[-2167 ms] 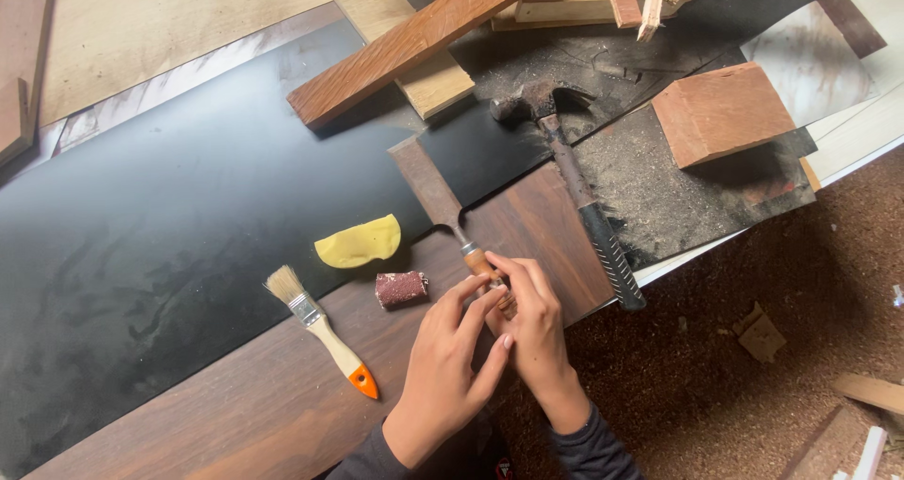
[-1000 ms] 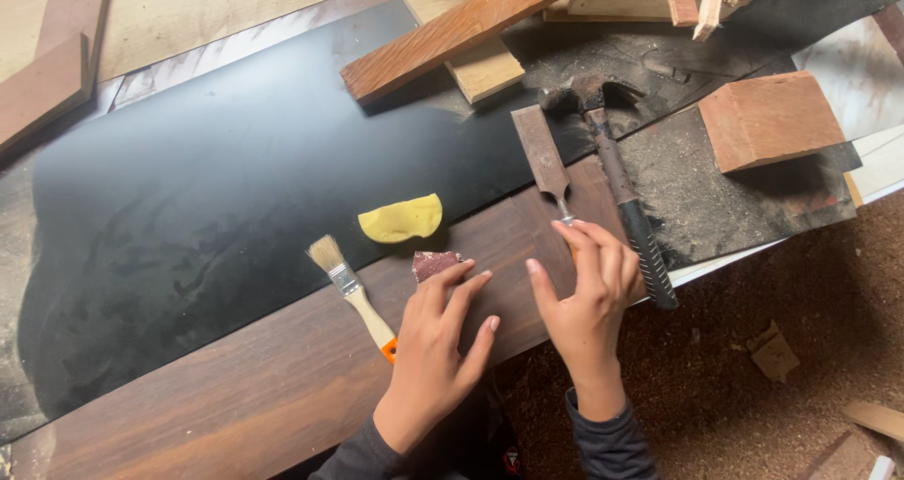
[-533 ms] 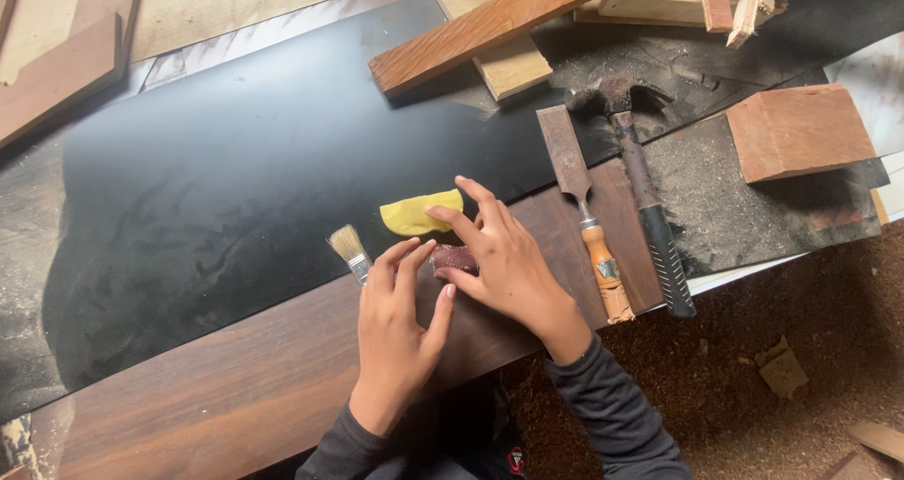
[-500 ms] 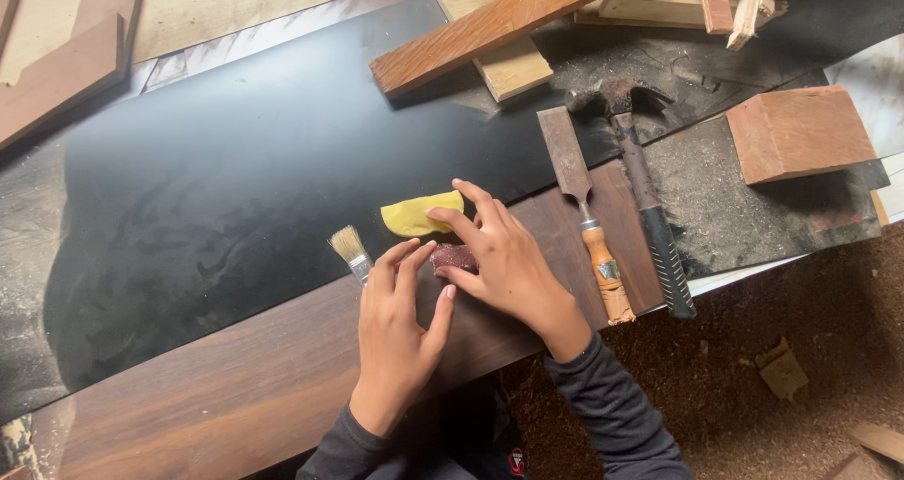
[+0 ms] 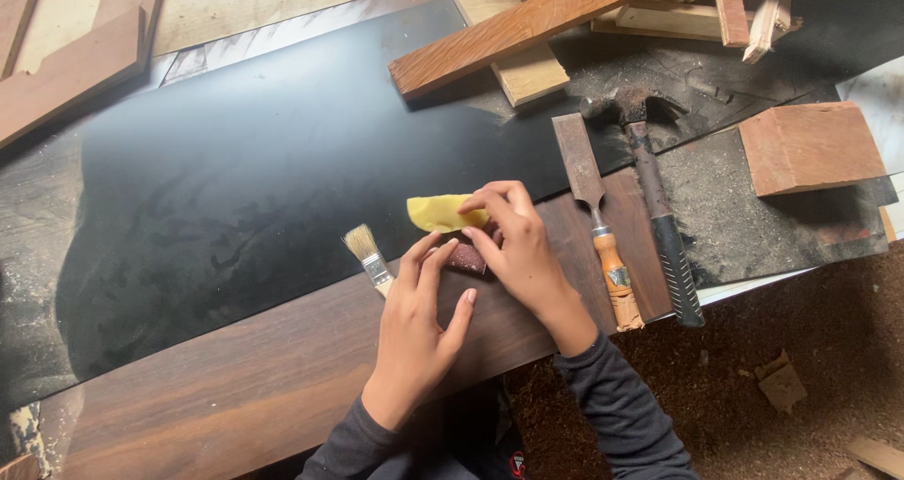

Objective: The person brushes dust off a dark wooden plank and a black mat using a paintbrush. They then use a sanding block to smooth the edges of a small wooden assembly. The person handles various tools and wood pieces on a workbench.

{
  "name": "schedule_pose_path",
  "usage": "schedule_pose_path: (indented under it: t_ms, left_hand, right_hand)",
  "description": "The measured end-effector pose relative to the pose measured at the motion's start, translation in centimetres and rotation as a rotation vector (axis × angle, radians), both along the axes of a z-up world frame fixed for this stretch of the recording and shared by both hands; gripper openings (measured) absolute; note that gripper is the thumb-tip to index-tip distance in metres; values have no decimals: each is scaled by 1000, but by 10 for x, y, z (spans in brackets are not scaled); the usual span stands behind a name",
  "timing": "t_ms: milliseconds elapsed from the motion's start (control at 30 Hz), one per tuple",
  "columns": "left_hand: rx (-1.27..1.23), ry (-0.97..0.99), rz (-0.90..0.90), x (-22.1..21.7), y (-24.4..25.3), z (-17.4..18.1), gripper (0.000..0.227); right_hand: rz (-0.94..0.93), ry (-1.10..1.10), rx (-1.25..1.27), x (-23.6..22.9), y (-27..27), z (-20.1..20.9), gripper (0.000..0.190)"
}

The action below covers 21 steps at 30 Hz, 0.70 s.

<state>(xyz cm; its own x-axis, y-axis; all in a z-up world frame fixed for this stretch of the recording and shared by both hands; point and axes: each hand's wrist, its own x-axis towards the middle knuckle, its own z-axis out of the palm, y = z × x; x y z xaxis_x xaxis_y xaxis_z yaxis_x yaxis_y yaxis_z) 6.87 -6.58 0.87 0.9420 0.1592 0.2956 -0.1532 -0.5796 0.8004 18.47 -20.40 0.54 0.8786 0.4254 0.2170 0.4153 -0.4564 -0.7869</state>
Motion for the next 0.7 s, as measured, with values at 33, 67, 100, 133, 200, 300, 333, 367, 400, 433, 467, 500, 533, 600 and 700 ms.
schedule_pose_path:
  t_ms: [33,67,100,133,200,300,333,367,400,433,467,500,533,600,700]
  left_hand:
    - [3,-12,-6,0,0,1,54]
    - [6,-22,-13,0,0,1,54]
    - [8,-32,-20,-1,0,1,54]
    - [20,-32,-21,-1,0,1,54]
    - [45,-32,-24,-4,2,0,53]
    - [64,-9,-17,-7,6,0,49]
    - [81,-12,-9,-8,8,0,49]
    - [98,-15,-2,-9,9,0,49]
    - [116,-18,7,-9,10,0,49]
    - [120,-21,5,-7,9,0,48]
    - [123,-16,3,-8,9,-1,48]
    - [126,-12,1,-9,9,-1,48]
    - [124,-22,1,-10,9,-2,47]
    - [119,-44,0,-12,11,-3,46]
    - [121,-52,34,-15,15,-5,43]
  right_hand:
    - [-9,-63,8,3,-3,1,24]
    - [-18,-124,16,4,-7,3,25]
    - [-63,-136,15,7,-11,4,26]
    - [-107,-148,14,10,-17,4,28]
    - [-198,-156,10,17,-26,4,29]
    - [-299,-158,18,29,-34,0,30]
    - [-305,-162,30,32,-36,-1,31]
    - [-311,-166,42,34,-37,-2,32]
    - [-286,-162,54,37,-38,-2,37]
    - [-260,-157,66,38,-38,-3,42]
    - [-234,-147,76,37,-38,-3,48]
    - [-257,-166,55,34,-38,-4,52]
    - [-277,-183,34,30,-36,-4,57]
    - [-288,-221,-38,20,-32,-2,63]
    - [-189,-304,-161,-1,-23,2,70]
